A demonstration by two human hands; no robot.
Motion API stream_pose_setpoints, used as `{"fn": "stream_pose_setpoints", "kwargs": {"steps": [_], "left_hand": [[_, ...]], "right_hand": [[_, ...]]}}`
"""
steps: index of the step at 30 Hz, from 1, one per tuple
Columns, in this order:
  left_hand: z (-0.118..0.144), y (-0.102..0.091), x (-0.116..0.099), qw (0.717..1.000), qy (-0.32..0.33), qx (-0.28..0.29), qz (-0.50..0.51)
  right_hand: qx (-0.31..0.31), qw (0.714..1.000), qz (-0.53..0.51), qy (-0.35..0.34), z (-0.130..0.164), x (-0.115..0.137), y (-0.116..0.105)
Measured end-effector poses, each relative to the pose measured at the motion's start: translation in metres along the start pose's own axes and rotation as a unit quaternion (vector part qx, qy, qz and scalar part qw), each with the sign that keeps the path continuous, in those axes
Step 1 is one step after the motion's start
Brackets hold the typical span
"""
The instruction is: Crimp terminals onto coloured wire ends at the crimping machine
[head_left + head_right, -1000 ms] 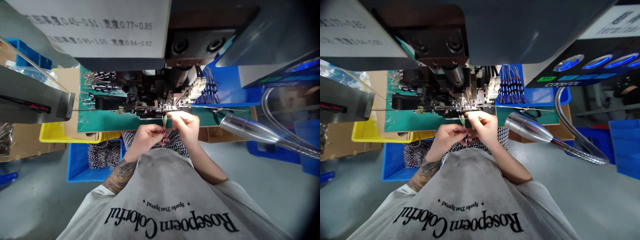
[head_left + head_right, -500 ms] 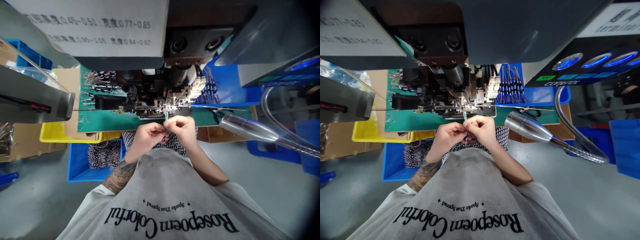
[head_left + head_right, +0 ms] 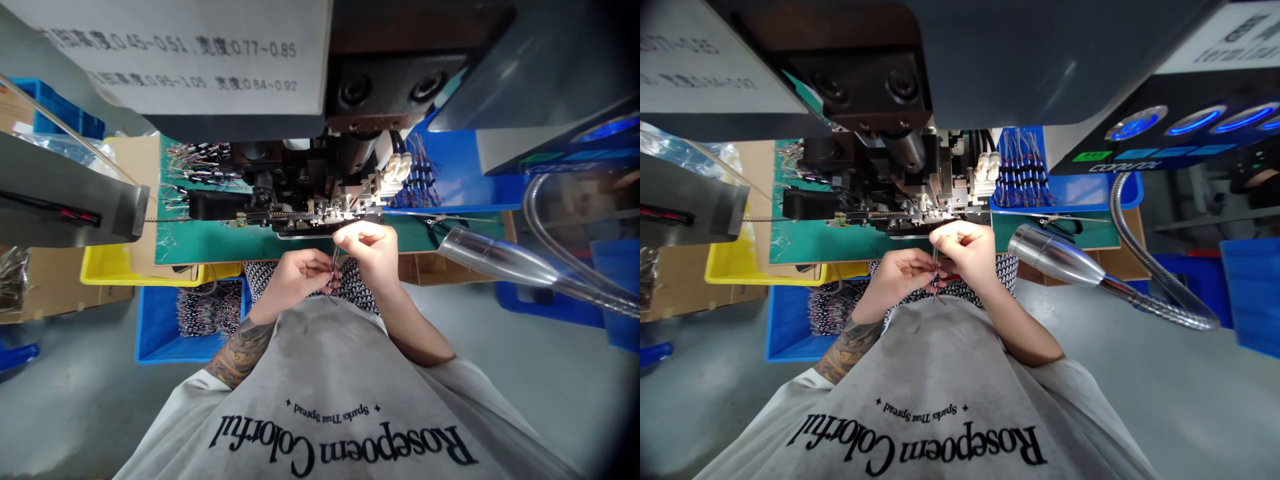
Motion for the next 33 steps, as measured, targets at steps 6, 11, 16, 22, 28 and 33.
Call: {"fn": "stream_pose_setpoints", "kwargs": {"steps": [6,11,16,22,28,33], "left_hand": [[-0.003,0.000,-0.012,1.000,0.020,-0.018,-0.014],[-0.008,-0.002,-0.022,0.994,0.054,-0.077,-0.058],[-0.010,-0.003,-0.022,0.994,0.063,-0.084,-0.040],[-0.010,-0.007,-0.025,0.991,0.083,-0.109,-0.004],[-0.008,-0.020,-0.025,0.986,0.104,-0.128,0.027],[-0.008,-0.019,-0.027,0.988,0.090,-0.120,0.033]], "right_hand": [[0.006,1.000,0.001,0.001,0.001,0.000,0.004],[0.001,1.000,0.004,-0.018,0.002,0.005,0.007],[-0.001,0.999,0.005,-0.032,0.004,0.005,0.006],[0.044,0.999,0.006,-0.006,0.009,-0.012,0.007],[0.163,0.986,-0.015,-0.016,0.019,-0.029,0.006],[0.258,0.966,-0.003,0.024,0.043,-0.051,0.014]]}}
Point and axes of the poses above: each hand's wrist, its own z-axis away from the middle knuckle, its own y-axis out of the palm, x = y × z, the point moved 6 cm from there along -z, towards the middle knuckle
